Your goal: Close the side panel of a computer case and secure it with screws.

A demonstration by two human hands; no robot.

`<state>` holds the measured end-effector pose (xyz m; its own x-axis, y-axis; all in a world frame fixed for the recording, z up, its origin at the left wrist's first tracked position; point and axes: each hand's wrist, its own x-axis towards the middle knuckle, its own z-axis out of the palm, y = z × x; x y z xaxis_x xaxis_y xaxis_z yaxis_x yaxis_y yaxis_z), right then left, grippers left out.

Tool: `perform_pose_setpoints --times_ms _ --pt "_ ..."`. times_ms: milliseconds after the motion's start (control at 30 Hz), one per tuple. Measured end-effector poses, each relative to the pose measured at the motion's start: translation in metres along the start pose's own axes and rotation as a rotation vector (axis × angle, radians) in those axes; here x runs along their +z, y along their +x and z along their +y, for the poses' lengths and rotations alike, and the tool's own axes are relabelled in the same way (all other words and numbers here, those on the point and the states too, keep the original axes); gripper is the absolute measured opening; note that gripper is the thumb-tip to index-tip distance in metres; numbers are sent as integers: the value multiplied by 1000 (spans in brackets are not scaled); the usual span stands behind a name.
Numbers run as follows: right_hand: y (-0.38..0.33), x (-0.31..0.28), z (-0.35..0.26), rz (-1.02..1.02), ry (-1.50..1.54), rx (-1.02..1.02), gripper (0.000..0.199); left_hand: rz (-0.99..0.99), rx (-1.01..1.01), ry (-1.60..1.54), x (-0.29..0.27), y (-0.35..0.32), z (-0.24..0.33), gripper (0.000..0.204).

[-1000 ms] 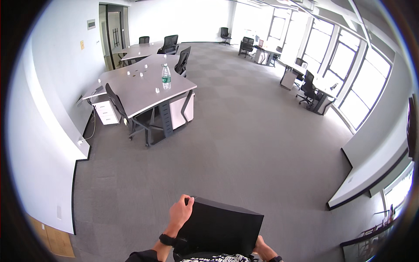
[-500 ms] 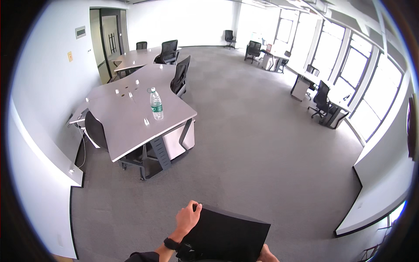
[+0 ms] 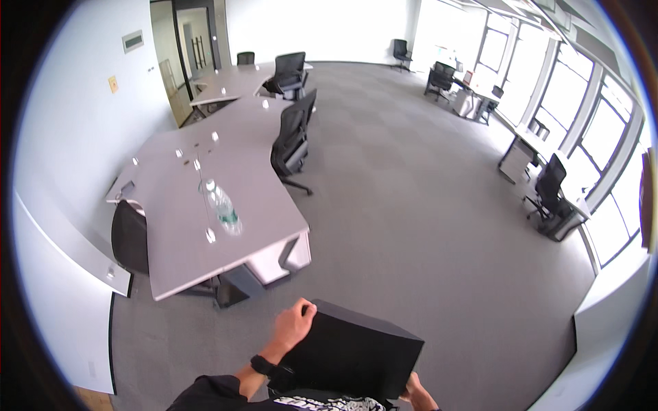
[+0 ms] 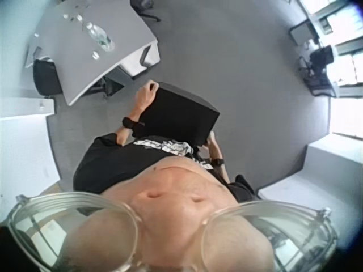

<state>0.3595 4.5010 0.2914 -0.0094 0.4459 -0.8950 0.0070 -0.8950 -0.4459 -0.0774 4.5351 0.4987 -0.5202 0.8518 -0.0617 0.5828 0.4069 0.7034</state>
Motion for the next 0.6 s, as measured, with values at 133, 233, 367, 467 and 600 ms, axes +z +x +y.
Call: perform_pose_setpoints --times_ms 133,233,367,467,600 --pt "38 29 -129 -7 78 21 45 3 61 -21 50 121 21 29" --pt "77 52 -221 -22 155 38 46 -26 97 76 83 231 55 31" --pt "89 80 -317 -19 264 25 48 -76 107 -2 107 345 116 31" --pt "108 116 -436 162 212 -6 44 11 156 -120 136 438 150 27" --pt "177 109 -528 14 312 -45 41 -128 88 -5 162 552 207 25"
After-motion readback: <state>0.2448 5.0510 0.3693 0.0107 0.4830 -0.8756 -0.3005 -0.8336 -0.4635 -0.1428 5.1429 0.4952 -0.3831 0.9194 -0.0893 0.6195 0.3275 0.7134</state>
